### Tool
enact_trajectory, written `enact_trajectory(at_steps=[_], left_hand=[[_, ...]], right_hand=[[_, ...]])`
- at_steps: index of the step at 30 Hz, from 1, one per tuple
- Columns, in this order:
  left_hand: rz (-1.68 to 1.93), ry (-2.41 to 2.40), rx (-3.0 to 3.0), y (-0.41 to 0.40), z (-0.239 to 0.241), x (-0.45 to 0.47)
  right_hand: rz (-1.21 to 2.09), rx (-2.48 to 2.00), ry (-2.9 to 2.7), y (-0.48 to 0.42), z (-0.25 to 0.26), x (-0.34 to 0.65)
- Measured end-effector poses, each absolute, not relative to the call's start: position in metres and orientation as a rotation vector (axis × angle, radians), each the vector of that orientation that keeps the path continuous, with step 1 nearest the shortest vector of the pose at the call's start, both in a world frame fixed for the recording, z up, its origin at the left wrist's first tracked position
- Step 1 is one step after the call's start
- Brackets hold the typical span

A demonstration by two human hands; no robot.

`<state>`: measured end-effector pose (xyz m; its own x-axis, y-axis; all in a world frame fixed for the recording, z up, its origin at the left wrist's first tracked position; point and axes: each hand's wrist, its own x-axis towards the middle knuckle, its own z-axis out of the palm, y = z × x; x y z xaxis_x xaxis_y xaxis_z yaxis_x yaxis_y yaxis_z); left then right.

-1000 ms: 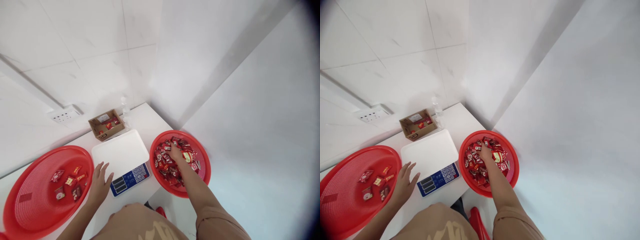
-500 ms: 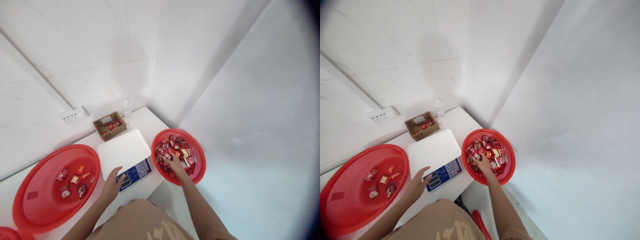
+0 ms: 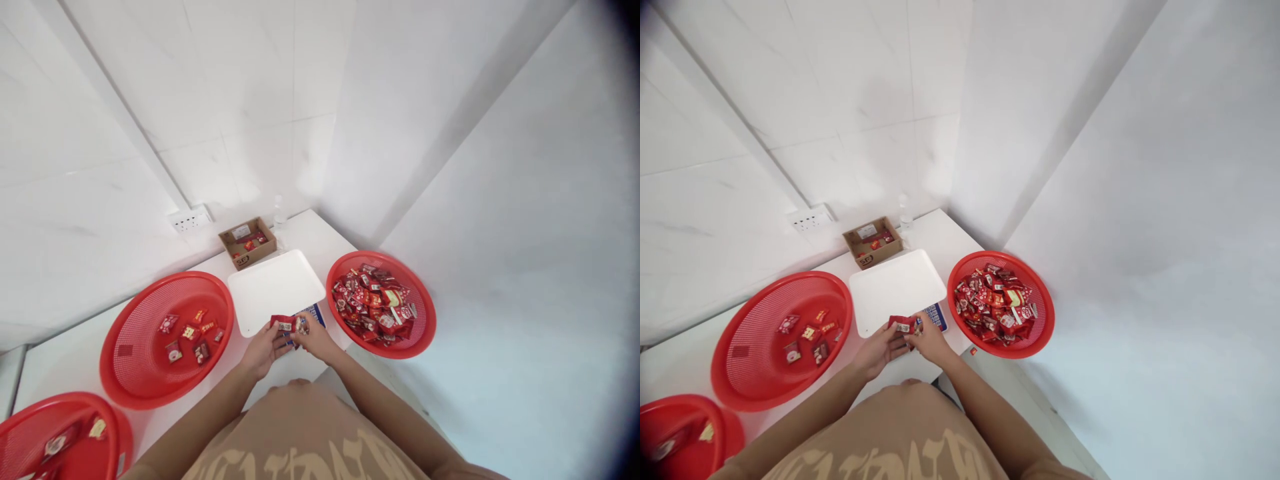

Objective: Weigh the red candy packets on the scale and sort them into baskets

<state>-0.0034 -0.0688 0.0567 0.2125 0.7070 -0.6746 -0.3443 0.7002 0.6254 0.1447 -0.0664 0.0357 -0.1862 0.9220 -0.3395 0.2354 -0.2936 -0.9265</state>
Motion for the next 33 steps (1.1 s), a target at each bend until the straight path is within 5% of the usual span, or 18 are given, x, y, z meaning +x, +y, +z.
enact_trajectory(at_steps=[17,33], left_hand=[[0.822,1.308,0.117,-0.069,0.045,-0.041],[0.614,1.009,0.234,-0.071,0.052,0.003]], right_hand=[[1.718,-1.329,-0.135,-0.026,0.012,0.133],[1.883,-1.155,-0.812,-0.079,0.049,0.125]])
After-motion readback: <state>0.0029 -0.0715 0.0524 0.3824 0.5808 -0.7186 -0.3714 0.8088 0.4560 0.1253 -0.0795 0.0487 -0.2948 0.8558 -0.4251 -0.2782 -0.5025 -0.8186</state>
